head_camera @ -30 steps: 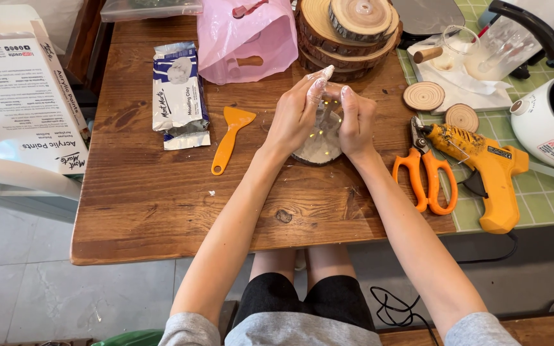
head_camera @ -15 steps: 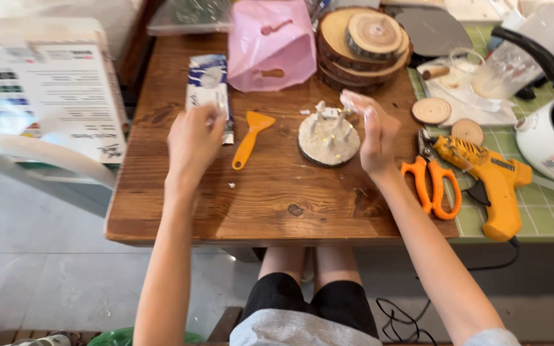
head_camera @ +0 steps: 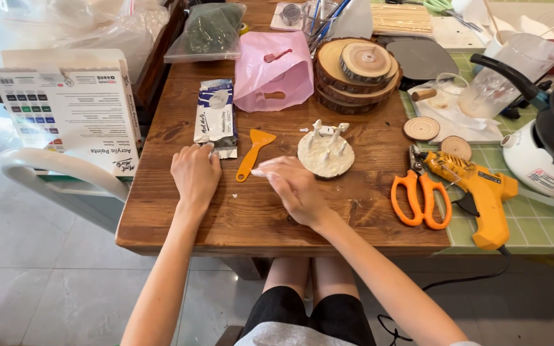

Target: Sculpting a miniature scene on a wooden base using molding clay.

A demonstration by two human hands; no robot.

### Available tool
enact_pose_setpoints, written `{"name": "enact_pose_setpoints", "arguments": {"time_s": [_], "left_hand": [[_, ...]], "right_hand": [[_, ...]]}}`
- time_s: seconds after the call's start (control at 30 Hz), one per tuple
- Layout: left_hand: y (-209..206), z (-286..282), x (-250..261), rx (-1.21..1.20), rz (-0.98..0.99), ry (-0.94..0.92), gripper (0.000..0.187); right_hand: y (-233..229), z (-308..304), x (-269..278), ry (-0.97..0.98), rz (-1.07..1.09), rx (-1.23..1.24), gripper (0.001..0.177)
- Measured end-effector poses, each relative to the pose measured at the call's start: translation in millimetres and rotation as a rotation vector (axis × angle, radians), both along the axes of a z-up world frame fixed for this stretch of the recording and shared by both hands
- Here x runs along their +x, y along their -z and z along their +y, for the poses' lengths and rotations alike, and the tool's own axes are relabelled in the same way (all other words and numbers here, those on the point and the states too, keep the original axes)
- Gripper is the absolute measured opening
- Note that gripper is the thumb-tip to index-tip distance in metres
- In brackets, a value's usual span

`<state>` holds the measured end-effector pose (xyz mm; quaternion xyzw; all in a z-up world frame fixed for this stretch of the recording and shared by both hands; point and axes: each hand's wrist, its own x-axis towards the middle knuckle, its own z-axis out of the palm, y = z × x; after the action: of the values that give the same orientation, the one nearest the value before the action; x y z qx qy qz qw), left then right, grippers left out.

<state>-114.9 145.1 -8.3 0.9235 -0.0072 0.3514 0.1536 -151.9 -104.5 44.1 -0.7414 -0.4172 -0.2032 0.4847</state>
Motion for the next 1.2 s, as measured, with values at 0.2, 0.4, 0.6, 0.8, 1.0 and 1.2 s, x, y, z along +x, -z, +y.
{"name": "enact_pose_setpoints", "arguments": {"time_s": [0.2,0.4,0.6,0.8,1.0,1.2], "left_hand": [[-17,-6,2,0.293,-0.065,-0.027,0.034],[-3,-2,12,0.678,0.002,-0.251,0.011],[8,-4,15,0.604,0.126,-0.342,0.016],[20,11,21,0.182,0.004,-0.186,0.025],[10,21,29,-0.305,0.175,-0.249,0.029],[58,37,58,-0.285,-0.057,-0.258,0.04]], "right_hand": [[-1,23,13,-0.007,0.181,0.067,0.037],[32,39,35,0.033,0.361,0.079,0.038],[26,41,29,0.014,0.451,0.134,0.04],[34,36,25,0.031,0.442,0.132,0.04],[19,32,13,-0.051,0.38,0.195,0.037],[15,24,9,-0.011,0.381,0.181,0.038]]}}
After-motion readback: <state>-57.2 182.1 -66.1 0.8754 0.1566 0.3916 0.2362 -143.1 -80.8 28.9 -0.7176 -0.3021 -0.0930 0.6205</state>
